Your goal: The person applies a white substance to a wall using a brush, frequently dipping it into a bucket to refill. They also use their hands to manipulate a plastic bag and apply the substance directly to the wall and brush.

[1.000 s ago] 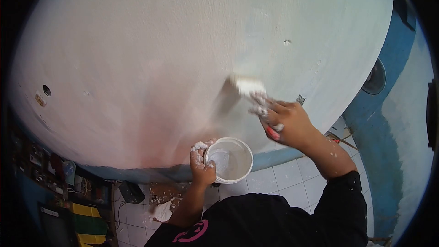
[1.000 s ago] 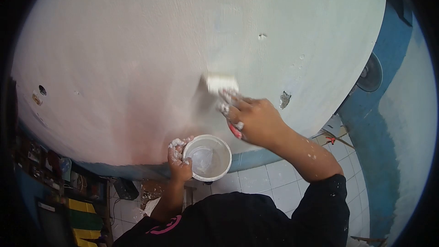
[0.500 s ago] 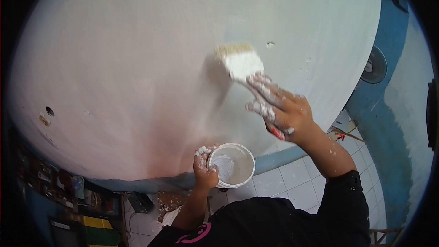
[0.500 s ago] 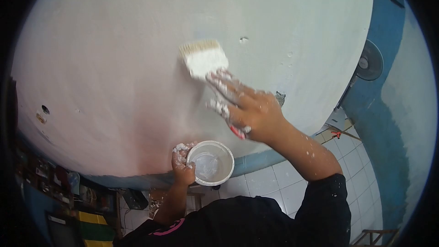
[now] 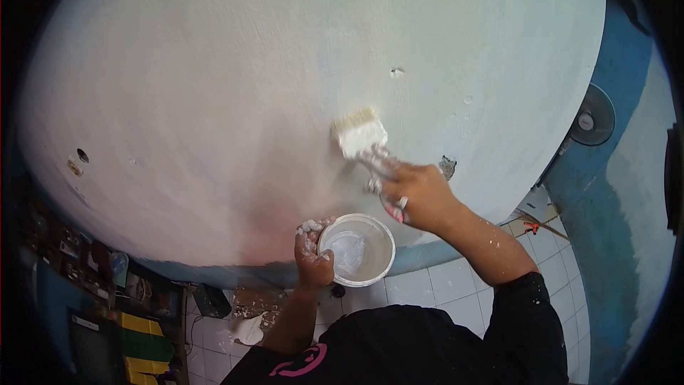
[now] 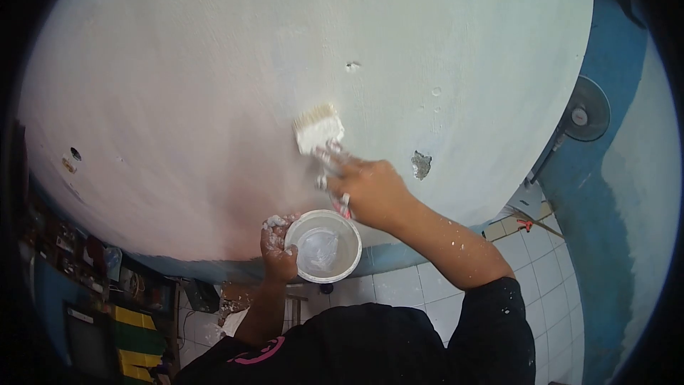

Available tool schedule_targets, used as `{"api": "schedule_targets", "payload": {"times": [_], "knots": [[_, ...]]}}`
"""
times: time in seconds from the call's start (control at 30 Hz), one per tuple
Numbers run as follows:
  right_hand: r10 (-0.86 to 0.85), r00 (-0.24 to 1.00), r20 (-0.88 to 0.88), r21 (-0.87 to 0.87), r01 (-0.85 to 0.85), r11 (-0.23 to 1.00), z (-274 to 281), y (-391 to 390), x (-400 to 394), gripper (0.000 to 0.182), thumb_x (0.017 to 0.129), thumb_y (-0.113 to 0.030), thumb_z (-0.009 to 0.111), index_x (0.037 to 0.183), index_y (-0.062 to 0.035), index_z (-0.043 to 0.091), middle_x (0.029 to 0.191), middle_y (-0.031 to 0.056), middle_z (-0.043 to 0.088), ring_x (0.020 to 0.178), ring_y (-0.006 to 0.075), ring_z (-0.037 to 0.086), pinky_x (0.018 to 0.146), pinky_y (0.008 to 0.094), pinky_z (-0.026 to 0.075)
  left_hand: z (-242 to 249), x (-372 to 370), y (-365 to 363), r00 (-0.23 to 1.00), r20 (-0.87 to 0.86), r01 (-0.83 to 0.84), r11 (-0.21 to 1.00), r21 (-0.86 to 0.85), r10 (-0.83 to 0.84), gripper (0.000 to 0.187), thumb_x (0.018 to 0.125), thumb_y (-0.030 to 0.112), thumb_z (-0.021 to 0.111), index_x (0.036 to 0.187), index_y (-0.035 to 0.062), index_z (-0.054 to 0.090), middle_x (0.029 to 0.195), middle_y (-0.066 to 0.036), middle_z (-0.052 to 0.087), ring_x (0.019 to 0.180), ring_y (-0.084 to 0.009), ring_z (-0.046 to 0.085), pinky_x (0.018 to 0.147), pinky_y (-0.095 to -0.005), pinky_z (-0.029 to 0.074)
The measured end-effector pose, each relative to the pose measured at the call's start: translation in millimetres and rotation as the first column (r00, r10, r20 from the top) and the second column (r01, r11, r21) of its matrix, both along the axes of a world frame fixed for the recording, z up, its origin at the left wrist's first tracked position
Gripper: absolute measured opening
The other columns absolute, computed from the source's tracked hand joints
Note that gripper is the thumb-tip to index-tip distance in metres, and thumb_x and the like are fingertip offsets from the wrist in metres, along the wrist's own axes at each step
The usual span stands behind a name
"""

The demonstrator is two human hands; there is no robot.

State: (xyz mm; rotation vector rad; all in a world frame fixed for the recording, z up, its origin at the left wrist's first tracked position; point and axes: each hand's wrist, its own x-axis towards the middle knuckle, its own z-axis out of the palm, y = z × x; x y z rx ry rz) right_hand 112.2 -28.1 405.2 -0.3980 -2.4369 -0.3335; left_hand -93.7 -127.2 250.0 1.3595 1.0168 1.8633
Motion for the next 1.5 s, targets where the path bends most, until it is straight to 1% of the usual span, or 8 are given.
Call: {"api": "schedule_targets", "payload": {"times": [0.43, 0.57, 0.77, 0.87, 0.97, 1.23, 1.43, 1.5], "knots": [[0.209, 0.816, -0.539, -0.157, -0.341, 0.927, -58.4, 28.3, 34.9, 0.012, 0.078, -0.001, 0.062, 0.088, -0.0086, 0.059, 0.121, 0.0233, 0.051, 0.109, 0.0354, 0.054, 0.075, 0.0371, 0.053, 23.1, 24.0, 0.1, 0.992, -0.046, -0.115, 0.988, 0.101, 0.120, 0.052, 0.058, -0.010, 0.035, 0.109, 0.0026, 0.032, 0.111, -0.019, 0.047, 0.118, -0.0307, 0.042, 0.103, -0.0441, 0.032], [-0.133, 0.098, -0.986, -0.155, -0.826, 0.542, -104.0, -15.1, 3.9, 0.011, 0.080, 0.006, 0.058, 0.088, -0.0001, 0.055, 0.121, 0.0223, 0.049, 0.103, 0.0253, 0.056, 0.073, 0.0307, 0.050, 18.0, 22.4, 1.2, 0.970, -0.057, -0.221, 0.953, 0.209, 0.237, 0.050, 0.062, -0.005, 0.037, 0.110, 0.0034, 0.031, 0.121, -0.024, 0.041, 0.124, -0.0347, 0.035, 0.106, -0.0464, 0.026], [-0.446, 0.042, -0.894, -0.310, -0.777, 0.548, -140.7, -34.3, -30.3, 0.007, 0.083, 0.006, 0.054, 0.087, 0.0005, 0.051, 0.089, 0.0075, 0.051, 0.081, 0.0161, 0.052, 0.073, 0.0294, 0.046, 21.4, 36.1, -12.1, 0.959, 0.103, -0.280, 0.941, 0.190, 0.264, 0.058, 0.068, -0.002, 0.042, 0.123, 0.0022, 0.024, 0.137, -0.030, 0.024, 0.129, -0.0373, 0.028, 0.107, -0.0467, 0.020], [-0.548, -0.157, -0.821, -0.046, -0.940, 0.337, -116.0, -35.6, -48.4, 0.012, 0.085, 0.004, 0.051, 0.094, -0.0033, 0.049, 0.095, 0.0095, 0.055, 0.091, 0.0215, 0.057, 0.085, 0.0358, 0.047, 16.3, 17.9, -28.8, 0.972, 0.087, -0.224, 0.971, 0.079, 0.217, 0.064, 0.073, 0.003, 0.047, 0.130, 0.0007, 0.019, 0.139, -0.029, 0.023, 0.130, -0.0363, 0.027, 0.107, -0.0455, 0.021], [-0.539, -0.131, -0.832, 0.024, -0.979, 0.201, -95.0, -45.3, -63.6, 0.014, 0.086, 0.002, 0.051, 0.097, -0.0059, 0.048, 0.100, 0.0131, 0.058, 0.099, 0.0308, 0.058, 0.092, 0.0488, 0.046, 21.5, -6.5, -43.7, 0.972, 0.204, -0.121, 0.992, 0.027, 0.113, 0.068, 0.074, 0.006, 0.052, 0.133, -0.0021, 0.018, 0.139, -0.028, 0.024, 0.130, -0.0338, 0.028, 0.106, -0.0440, 0.023], [-0.671, -0.010, -0.741, -0.078, -0.992, 0.101, -100.0, -65.6, -112.8, 0.008, 0.087, -0.004, 0.054, 0.094, -0.0046, 0.050, 0.089, 0.0121, 0.059, 0.087, 0.0256, 0.063, 0.077, 0.0386, 0.056, 10.4, -77.3, -56.5, 0.994, 0.073, 0.073, 0.990, 0.117, -0.082, 0.068, 0.070, 0.004, 0.055, 0.132, -0.0045, 0.027, 0.133, -0.019, 0.034, 0.124, -0.0266, 0.035, 0.105, -0.0387, 0.026], [-0.736, 0.066, -0.674, -0.057, -0.998, -0.037, -119.5, -61.6, -138.5, 0.013, 0.088, -0.012, 0.055, 0.093, -0.0005, 0.052, 0.091, 0.0179, 0.060, 0.082, 0.0244, 0.064, 0.070, 0.0325, 0.058, 15.9, -109.4, -76.3, 0.780, 0.578, 0.380, 0.915, -0.134, -0.239, 0.070, 0.069, 0.006, 0.058, 0.132, -0.0010, 0.029, 0.128, -0.013, 0.039, 0.121, -0.0218, 0.037, 0.103, -0.0354, 0.027], [-0.739, 0.096, -0.667, -0.060, -0.995, -0.075, -124.5, -57.7, -139.1, 0.013, 0.088, -0.013, 0.055, 0.093, -0.0006, 0.052, 0.091, 0.0186, 0.060, 0.082, 0.0247, 0.064, 0.068, 0.0319, 0.058, 10.3, -112.0, -80.4, 0.855, 0.479, 0.329, 0.921, -0.208, -0.197, 0.068, 0.070, 0.008, 0.059, 0.131, -0.0011, 0.030, 0.125, -0.012, 0.040, 0.118, -0.0216, 0.039, 0.102, -0.0348, 0.029]]}}
